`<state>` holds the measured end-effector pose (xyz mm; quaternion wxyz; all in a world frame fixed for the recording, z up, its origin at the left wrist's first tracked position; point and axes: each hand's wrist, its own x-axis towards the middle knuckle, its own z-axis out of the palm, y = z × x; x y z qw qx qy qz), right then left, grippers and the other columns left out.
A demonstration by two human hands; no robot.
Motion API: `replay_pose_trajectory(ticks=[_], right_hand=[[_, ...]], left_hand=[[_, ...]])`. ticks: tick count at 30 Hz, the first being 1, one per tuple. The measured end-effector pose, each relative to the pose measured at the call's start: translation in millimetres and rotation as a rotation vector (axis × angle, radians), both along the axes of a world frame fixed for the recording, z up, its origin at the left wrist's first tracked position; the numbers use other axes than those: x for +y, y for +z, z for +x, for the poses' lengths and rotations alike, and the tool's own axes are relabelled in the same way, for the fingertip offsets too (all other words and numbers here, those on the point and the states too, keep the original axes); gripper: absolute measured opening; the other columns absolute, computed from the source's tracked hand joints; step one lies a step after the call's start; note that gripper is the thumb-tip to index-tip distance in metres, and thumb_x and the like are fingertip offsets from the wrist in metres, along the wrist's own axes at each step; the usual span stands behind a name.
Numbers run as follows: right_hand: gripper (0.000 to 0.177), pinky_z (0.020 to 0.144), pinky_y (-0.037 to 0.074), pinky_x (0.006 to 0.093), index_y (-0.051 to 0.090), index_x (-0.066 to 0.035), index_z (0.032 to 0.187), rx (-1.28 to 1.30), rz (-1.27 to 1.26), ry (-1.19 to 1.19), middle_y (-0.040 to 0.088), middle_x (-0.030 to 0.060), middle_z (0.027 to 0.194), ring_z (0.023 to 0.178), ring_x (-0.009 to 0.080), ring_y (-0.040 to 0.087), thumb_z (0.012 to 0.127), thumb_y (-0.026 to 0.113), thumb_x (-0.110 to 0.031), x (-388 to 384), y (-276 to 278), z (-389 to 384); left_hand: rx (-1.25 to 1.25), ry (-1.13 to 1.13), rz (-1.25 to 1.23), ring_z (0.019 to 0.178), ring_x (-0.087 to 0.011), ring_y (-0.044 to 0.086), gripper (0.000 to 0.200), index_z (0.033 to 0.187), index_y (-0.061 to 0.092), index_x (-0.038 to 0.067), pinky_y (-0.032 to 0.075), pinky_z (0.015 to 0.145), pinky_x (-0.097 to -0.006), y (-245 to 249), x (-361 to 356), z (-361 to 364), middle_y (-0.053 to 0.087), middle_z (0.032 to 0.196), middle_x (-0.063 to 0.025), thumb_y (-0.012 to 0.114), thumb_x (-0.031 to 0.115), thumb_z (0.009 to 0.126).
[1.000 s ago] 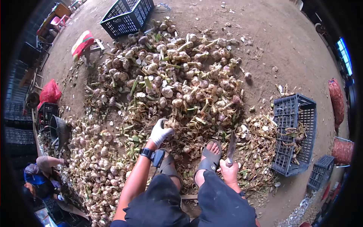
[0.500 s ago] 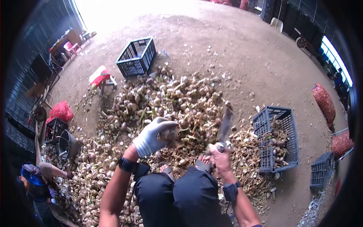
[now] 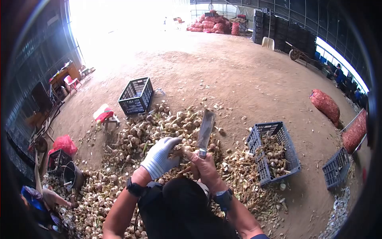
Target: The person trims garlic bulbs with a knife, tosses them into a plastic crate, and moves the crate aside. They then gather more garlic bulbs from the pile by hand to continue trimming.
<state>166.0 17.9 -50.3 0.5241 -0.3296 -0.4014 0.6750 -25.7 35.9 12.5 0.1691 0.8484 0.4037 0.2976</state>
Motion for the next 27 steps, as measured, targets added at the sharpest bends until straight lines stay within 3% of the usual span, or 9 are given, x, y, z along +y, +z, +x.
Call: replay_pose_trajectory(ticks=[3,5,9,12,13,18,21,24,27], right_hand=[[0.031,0.056,0.055,0.0242,0.063,-0.010,0.079,-0.010,0.032,-0.114,0.052,-0.0067,0.060,0.053,0.0015,0.050,0.092,0.074,-0.036,-9,16,3],[0.032,0.053,0.057,0.0261,0.068,0.000,0.091,-0.154,0.134,-0.175,0.067,0.0031,0.076,0.068,0.0090,0.065,0.091,0.075,-0.031,-7,8,4],[0.038,0.059,0.057,0.0252,0.068,0.000,0.093,-0.220,0.221,-0.157,0.067,0.0026,0.082,0.072,0.0082,0.065,0.095,0.070,-0.038,-14,2,15],[0.032,0.052,0.047,0.0307,0.062,-0.002,0.082,-0.525,0.471,-0.300,0.057,0.0035,0.069,0.060,0.0107,0.057,0.091,0.074,-0.030,-12,-12,33],[0.034,0.049,0.040,0.0325,0.058,-0.003,0.076,-0.746,0.685,-0.404,0.049,0.0004,0.062,0.055,0.0076,0.050,0.089,0.077,-0.028,-9,-20,38],[0.018,0.052,0.047,0.0433,0.055,-0.005,0.079,-0.939,0.909,-0.372,0.055,0.0151,0.073,0.062,0.0376,0.060,0.081,0.070,-0.013,-21,-2,46],[0.011,0.052,0.048,0.0441,0.054,-0.005,0.079,-0.983,0.977,-0.369,0.054,0.0146,0.072,0.061,0.0365,0.060,0.079,0.065,-0.008,-21,1,47],[0.007,0.052,0.048,0.0446,0.054,-0.006,0.080,-1.022,1.043,-0.364,0.055,0.0137,0.072,0.060,0.0351,0.060,0.077,0.060,-0.006,-22,3,48],[0.006,0.052,0.048,0.0444,0.055,-0.006,0.081,-1.050,1.053,-0.376,0.056,0.0131,0.073,0.060,0.0342,0.061,0.077,0.059,-0.005,-18,-1,49]], left_hand=[[0.223,0.024,0.044,0.105,-0.0373,0.062,0.067,0.129,0.056,0.005,0.051,0.092,-0.0469,8,-14,16,0.065,0.110,-0.0173,0.081,0.021,0.070],[0.328,0.137,0.042,0.097,-0.0380,0.065,0.073,0.130,0.055,0.004,0.054,0.087,-0.0433,14,-19,31,0.067,0.107,-0.0185,0.085,0.033,0.070],[0.101,0.176,-0.134,0.089,-0.0304,0.069,0.071,0.128,0.055,0.002,0.056,0.080,-0.0397,2,-16,30,0.069,0.102,-0.0160,0.086,0.030,0.071],[-0.504,0.091,-0.525,0.099,-0.0117,0.062,0.060,0.124,0.056,0.001,0.054,0.087,-0.0329,-9,-20,28,0.068,0.107,-0.0046,0.084,0.015,0.073],[-0.505,0.089,-0.526,0.099,-0.0117,0.062,0.060,0.124,0.056,0.001,0.054,0.087,-0.0329,-17,-15,26,0.068,0.107,-0.0046,0.084,0.015,0.073],[-0.619,-0.096,-0.587,0.105,-0.0154,0.063,0.084,0.141,0.035,0.001,0.053,0.093,-0.0325,-27,-21,22,0.065,0.115,-0.0086,0.084,0.016,0.074],[-0.556,-0.157,-0.520,0.103,-0.0151,0.064,0.082,0.145,0.032,0.003,0.054,0.092,-0.0316,-39,-19,23,0.065,0.116,-0.0072,0.081,0.013,0.081],[-0.851,-0.198,-0.641,0.103,-0.0111,0.063,0.055,0.141,0.041,0.005,0.054,0.088,-0.0250,-26,-31,38,0.062,0.118,-0.0026,0.067,0.003,0.092],[-0.667,-0.224,-0.642,0.103,-0.0109,0.062,0.056,0.137,0.043,0.006,0.054,0.090,-0.0262,-40,-14,32,0.061,0.120,-0.0031,0.071,0.005,0.089]])
